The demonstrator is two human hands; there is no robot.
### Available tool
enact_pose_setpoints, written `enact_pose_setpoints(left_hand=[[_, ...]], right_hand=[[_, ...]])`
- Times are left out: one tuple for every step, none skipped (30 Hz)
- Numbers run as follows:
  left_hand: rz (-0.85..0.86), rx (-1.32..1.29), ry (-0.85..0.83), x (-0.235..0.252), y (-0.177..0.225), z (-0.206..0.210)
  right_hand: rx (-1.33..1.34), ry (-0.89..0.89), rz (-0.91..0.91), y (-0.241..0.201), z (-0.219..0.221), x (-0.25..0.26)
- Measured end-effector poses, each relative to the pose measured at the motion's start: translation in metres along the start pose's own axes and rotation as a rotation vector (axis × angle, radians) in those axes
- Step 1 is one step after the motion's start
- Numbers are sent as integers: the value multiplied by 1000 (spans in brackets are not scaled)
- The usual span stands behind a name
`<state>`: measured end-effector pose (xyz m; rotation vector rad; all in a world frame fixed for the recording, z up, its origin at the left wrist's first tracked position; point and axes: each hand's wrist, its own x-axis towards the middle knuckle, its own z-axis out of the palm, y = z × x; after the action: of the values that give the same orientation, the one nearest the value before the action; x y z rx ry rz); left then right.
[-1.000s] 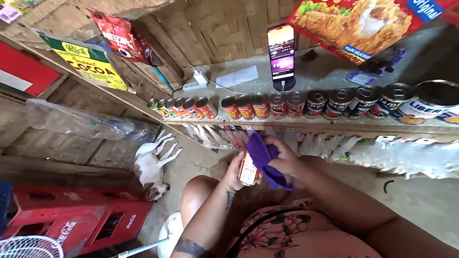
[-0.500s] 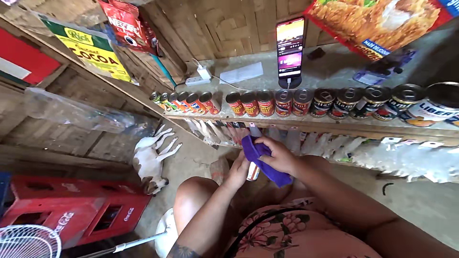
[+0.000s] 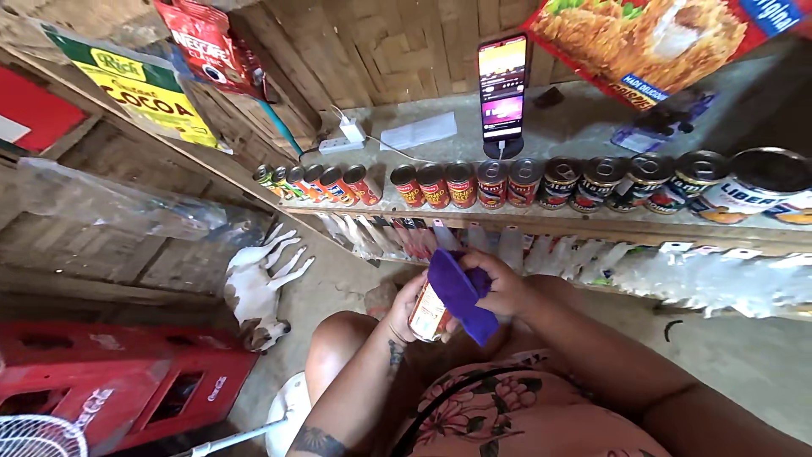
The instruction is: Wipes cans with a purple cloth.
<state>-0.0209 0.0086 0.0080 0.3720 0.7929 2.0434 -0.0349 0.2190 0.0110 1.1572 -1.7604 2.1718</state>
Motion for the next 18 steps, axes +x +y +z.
enact_pose_setpoints(left_hand=[[7, 30, 48, 0, 0, 0], [15, 68, 119, 1, 1, 1], [26, 129, 216, 1, 0, 3], [42, 222, 343, 1, -1, 6], [54, 348, 481, 3, -3, 11], [58, 487, 602, 5, -4, 15], [61, 639, 698, 7, -6, 17], [63, 813, 748, 8, -8, 15], [45, 987, 771, 8, -11, 11], [8, 1120, 784, 7, -12, 7], [-36, 1190, 795, 5, -13, 6], [-60, 1214, 798, 3, -13, 6], [-61, 1214, 794, 0, -13, 5], [-43, 1203, 779, -3, -13, 4], [-19, 1182, 760, -6, -12, 3], [0, 1152, 746, -8, -12, 4], [6, 1108, 737, -9, -11, 8], [4, 1056, 732, -11, -10, 12]], right_hand=[[-16, 3, 8, 1, -1, 1], [-46, 1, 40, 1, -4, 2], [-89, -8, 86, 1, -6, 4], [-132, -18, 147, 1, -8, 6], [-173, -28, 217, 1, -10, 7], [-212, -38, 292, 2, -10, 9], [-259, -45, 359, 4, -10, 10], [-312, -57, 422, 7, -9, 11], [-365, -78, 485, 10, -8, 11], [-406, -103, 551, 12, -6, 12], [-423, -123, 608, 14, -4, 12], [-422, -130, 640, 16, -1, 11], [-410, -132, 651, 16, 1, 11], [-394, -132, 645, 17, 3, 11], [-376, -129, 626, 17, 4, 10], [-355, -122, 597, 17, 6, 9], [-333, -114, 566, 18, 8, 7], [-318, -103, 530, 19, 10, 6]])
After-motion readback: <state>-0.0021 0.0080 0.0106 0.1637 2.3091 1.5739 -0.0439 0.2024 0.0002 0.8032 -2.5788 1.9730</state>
